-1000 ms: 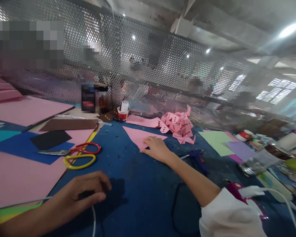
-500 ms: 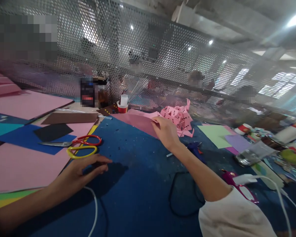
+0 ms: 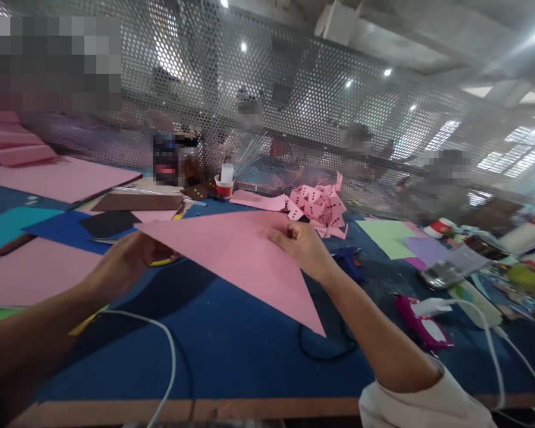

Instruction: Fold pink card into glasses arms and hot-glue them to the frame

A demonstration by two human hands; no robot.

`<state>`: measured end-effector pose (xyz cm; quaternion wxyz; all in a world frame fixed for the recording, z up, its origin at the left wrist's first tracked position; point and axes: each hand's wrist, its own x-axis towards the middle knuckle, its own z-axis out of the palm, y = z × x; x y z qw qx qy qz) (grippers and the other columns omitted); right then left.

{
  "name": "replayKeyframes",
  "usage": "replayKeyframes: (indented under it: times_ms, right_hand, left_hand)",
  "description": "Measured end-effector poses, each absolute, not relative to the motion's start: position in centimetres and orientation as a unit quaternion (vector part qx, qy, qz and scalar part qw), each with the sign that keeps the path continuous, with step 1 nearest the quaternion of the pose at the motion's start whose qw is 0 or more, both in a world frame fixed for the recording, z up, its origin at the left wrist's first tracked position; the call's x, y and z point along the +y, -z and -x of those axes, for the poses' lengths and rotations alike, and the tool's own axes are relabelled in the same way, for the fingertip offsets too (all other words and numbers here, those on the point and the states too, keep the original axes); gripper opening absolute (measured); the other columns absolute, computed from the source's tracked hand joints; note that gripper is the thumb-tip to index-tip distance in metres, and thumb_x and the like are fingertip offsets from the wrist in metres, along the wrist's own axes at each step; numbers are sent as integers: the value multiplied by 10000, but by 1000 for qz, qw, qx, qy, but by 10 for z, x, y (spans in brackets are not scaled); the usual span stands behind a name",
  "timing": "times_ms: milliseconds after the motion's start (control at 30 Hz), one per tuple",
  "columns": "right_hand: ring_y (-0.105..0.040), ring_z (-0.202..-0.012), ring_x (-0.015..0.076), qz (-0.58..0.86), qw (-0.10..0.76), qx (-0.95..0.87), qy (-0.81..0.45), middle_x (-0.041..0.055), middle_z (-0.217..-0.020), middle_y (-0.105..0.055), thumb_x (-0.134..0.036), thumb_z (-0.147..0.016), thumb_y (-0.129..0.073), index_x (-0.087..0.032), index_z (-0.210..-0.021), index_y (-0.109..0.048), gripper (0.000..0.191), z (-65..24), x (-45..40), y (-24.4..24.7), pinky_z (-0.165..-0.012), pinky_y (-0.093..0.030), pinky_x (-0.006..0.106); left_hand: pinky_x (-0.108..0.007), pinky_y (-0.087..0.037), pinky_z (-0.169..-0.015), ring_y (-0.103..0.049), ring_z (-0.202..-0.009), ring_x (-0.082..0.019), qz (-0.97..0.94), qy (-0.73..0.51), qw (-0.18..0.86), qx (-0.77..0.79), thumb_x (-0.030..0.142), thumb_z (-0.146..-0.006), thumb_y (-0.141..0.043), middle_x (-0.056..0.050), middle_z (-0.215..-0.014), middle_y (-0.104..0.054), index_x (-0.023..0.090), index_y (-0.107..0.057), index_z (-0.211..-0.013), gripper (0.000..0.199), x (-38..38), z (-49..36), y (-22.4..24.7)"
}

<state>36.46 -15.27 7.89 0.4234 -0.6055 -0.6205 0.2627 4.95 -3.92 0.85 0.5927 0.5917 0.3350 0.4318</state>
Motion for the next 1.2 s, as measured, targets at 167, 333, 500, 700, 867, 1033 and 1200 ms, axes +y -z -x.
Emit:
replayKeyframes:
  times_ms: [167, 333, 500, 700, 867, 1033, 1200]
  right_hand:
    - [-604, -698, 155, 601, 343, -647, -319, 37, -835, -690, -577, -923, -656, -147, -956, -725, 436, -367, -147, -50, -555, -422, 239]
    - [-569, -663, 137, 603, 318, -661, -315, 9, -782, -655, -523, -940, -641, -145, -892, -693, 385, -362, -143, -39, -564, -382, 237]
    - [-652, -768, 169, 590, 335, -654, -336, 37, -913, -711, -455, -962, -621, -152, -1063, -673, 324, -359, -144, -35, -637, -452, 254]
    - [-660, -852, 182, 619, 348, -641, -291, -7, -849, -689, -379, -961, -629, -143, -1456, -471, 571, -363, -154, -31, -897, -508, 342]
    - [-675, -871, 199, 646, 280, -657, -269, 29, -1018, -720, -365, -974, -608, -238, -1549, -425, 616, -361, -167, -24, -870, -537, 375]
    - [-590, -1276, 303, 636, 270, -719, -74, 113, -1386, -618, -314, -980, -613, -263, -1361, -614, 384, -354, -179, -4, -1079, -475, 499]
    - [-642, -1164, 288, 518, 267, -812, 3, 85, -1279, -679, -335, -883, -800, -276, -1317, -604, 480, -336, -187, 10, -956, -545, 427]
  left_hand:
    - [-347, -568, -762, -702, -936, -283, -575, -323, 669, 342, 720, -899, -539, -110, -993, -772, 196, -734, -1210, 640, -40, -46, -26]
    - [-270, -516, -727, -680, -862, -221, -672, -256, 605, 342, 486, -803, -807, -31, -885, -738, 265, -700, -1284, 540, -45, -50, -26]
    - [-235, -468, -665, -614, -753, -154, -701, -251, 581, 329, 435, -812, -808, -6, -840, -673, 233, -690, -1254, 500, -43, -54, -14]
    - [-235, -447, -623, -600, -710, -145, -670, -288, 578, 368, 442, -777, -805, -1, -796, -663, 190, -716, -1151, 460, -49, -58, -12]
    - [-210, -352, -545, -503, -604, -111, -648, -287, 602, 368, 489, -741, -810, 22, -673, -596, 163, -749, -963, 400, -45, -58, -2]
    - [-208, -283, -506, -395, -534, -84, -638, -281, 617, 364, 529, -694, -839, 44, -575, -506, 135, -783, -887, 442, -39, -58, 14]
    - [-215, -351, -519, -418, -543, -90, -603, -273, 654, 367, 584, -697, -852, 41, -611, -524, 154, -780, -932, 495, -38, -56, 26]
